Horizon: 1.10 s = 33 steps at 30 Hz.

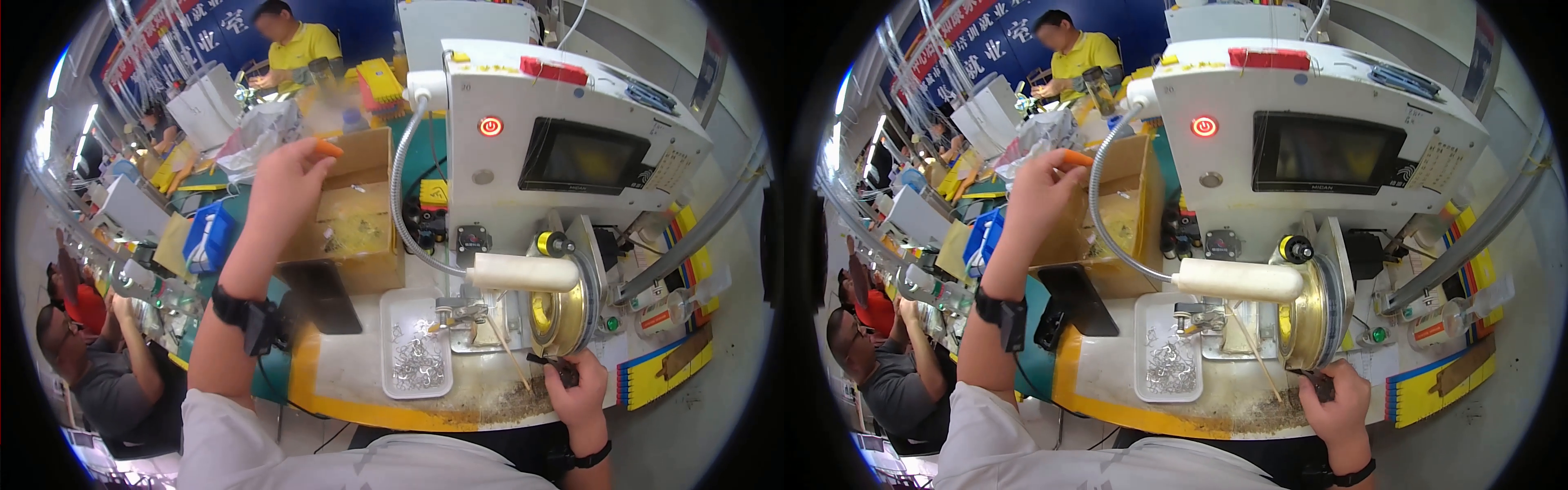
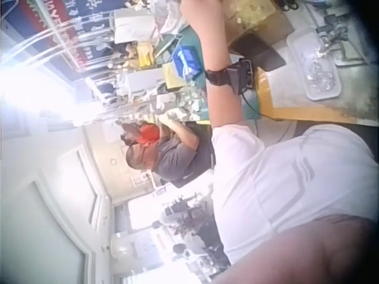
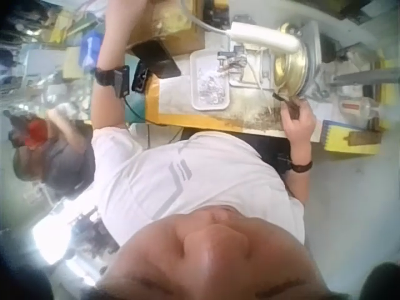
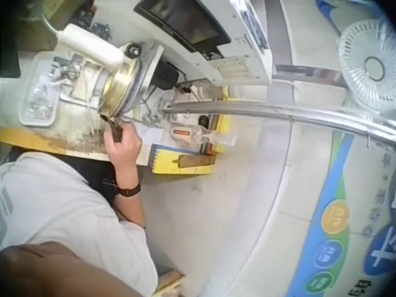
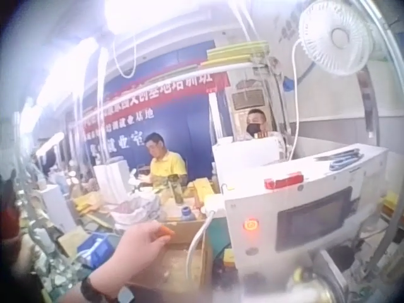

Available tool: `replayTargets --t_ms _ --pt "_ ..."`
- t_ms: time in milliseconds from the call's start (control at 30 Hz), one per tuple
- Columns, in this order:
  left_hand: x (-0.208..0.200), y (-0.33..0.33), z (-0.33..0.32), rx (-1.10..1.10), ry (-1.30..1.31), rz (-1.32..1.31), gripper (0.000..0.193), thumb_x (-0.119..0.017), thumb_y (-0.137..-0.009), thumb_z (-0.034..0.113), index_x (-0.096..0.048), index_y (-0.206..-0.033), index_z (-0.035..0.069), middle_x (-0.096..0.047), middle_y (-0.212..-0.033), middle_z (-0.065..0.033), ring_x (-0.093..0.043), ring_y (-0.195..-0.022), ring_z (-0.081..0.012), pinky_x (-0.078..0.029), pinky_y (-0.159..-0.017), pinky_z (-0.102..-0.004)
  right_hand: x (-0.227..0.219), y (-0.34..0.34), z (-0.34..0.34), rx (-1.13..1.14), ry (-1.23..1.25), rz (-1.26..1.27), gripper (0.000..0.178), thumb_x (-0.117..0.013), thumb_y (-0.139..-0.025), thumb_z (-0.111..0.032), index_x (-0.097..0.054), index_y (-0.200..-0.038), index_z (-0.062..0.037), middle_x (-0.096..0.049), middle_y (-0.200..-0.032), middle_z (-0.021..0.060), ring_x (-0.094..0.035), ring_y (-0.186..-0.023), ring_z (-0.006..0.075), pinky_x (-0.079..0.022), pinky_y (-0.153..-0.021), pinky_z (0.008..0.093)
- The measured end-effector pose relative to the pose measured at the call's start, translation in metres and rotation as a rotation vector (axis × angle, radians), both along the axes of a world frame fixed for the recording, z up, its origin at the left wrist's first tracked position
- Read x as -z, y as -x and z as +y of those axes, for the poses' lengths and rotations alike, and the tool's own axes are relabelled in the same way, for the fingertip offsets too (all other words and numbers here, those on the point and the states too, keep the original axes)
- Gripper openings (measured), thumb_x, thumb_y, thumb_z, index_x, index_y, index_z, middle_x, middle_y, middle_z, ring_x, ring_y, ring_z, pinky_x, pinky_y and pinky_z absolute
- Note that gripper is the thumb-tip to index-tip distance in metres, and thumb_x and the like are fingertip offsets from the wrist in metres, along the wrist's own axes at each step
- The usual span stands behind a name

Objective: Assembling and inspecting small components using a bench-mounted machine and manual tools like tweezers and a syringe.

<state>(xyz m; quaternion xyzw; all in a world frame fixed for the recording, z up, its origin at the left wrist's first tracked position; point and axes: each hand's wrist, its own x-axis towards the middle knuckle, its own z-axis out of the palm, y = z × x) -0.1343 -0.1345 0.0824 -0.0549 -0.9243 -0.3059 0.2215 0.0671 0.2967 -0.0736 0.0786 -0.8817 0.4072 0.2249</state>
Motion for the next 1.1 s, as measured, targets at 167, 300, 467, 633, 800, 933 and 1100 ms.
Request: replayTargets --t_ms 167,300,467,633,800,933,1100 --pt "0.004 0.007 -0.017 -0.115 0.456 0.007 0.056 -0.081 -0.089 0.023 -0.066 -0.143 0.02 -0.078 -0.101 -0.0151 -0.074 -0.096 -0.0351 -0.058 -0.085 -0.0438 -0.025 0.011 -0.006 -0.067 -0.191 0.163 0.022 -0.085 -0.073 -0.009 -0.07 -0.089 -0.0052 -0.068 -0.081 0.009 -0.065 -0.071 0.0327 -0.051 -0.063 0.0411" --pt "-0.004 -0.013 -0.003 -0.156 0.65 0.011 0.076 -0.086 -0.085 0.031 -0.055 -0.154 0.018 -0.076 -0.11 -0.0134 -0.072 -0.098 -0.036 -0.056 -0.086 -0.0457 -0.023 0.002 -0.002 -0.185 0.001 0.234 0.019 -0.084 -0.074 -0.008 -0.071 -0.088 -0.0066 -0.068 -0.079 0.0073 -0.064 -0.067 0.0274 -0.049 -0.059 0.0365" --pt "-0.009 -0.067 0.051 0.097 0.547 0.125 0.07 -0.084 -0.086 0.027 -0.058 -0.15 0.016 -0.075 -0.109 -0.0117 -0.069 -0.101 -0.0331 -0.052 -0.09 -0.0454 -0.06 -0.001 -0.007 -0.517 0.12 0.156 0.015 -0.085 -0.075 -0.008 -0.075 -0.087 -0.0083 -0.067 -0.071 0.0038 -0.064 -0.058 0.021 -0.045 -0.051 0.031" --pt "0.042 -0.119 0.104 0.518 0.341 0.069 0.058 -0.081 -0.086 0.027 -0.063 -0.137 0.006 -0.068 -0.113 -0.0154 -0.063 -0.104 -0.035 -0.047 -0.087 -0.045 -0.077 0.005 -0.062 -1.025 0.185 -0.325 0.021 -0.076 -0.095 -0.014 -0.069 -0.114 -0.0061 -0.067 -0.083 0.0028 -0.063 -0.064 0.0151 -0.047 -0.056 0.0287" --pt "0.076 -0.126 0.148 0.437 0.341 0.106 0.055 -0.079 -0.083 0.025 -0.065 -0.131 0.004 -0.061 -0.105 -0.0122 -0.061 -0.098 -0.0326 -0.045 -0.082 -0.0447 -0.052 0.022 -0.123 -0.428 1.103 -0.528 0.026 -0.054 -0.112 -0.016 -0.042 -0.132 -0.0046 -0.057 -0.098 -0.0003 -0.05 -0.077 0.0035 -0.044 -0.067 0.0222" --pt "0.101 -0.123 0.148 0.369 0.395 0.188 0.038 -0.073 -0.08 0.015 -0.066 -0.117 0.006 -0.058 -0.1 -0.0124 -0.062 -0.089 -0.0314 -0.047 -0.077 -0.0446 -0.051 0.043 -0.137 -0.311 1.129 -0.414 0.015 -0.047 -0.114 -0.019 -0.047 -0.124 -0.0076 -0.057 -0.093 0.0013 -0.047 -0.073 0.0057 -0.042 -0.063 0.0214" --pt "0.099 -0.127 0.146 0.392 0.357 0.086 0.033 -0.068 -0.082 0.01 -0.064 -0.114 0.004 -0.058 -0.099 -0.013 -0.063 -0.087 -0.0313 -0.049 -0.077 -0.0466 -0.052 0.048 -0.145 -0.362 1.206 -0.31 0.004 -0.046 -0.114 -0.009 -0.046 -0.117 -0.0056 -0.052 -0.092 -0.0015 -0.041 -0.074 0.0021 -0.037 -0.062 0.021"
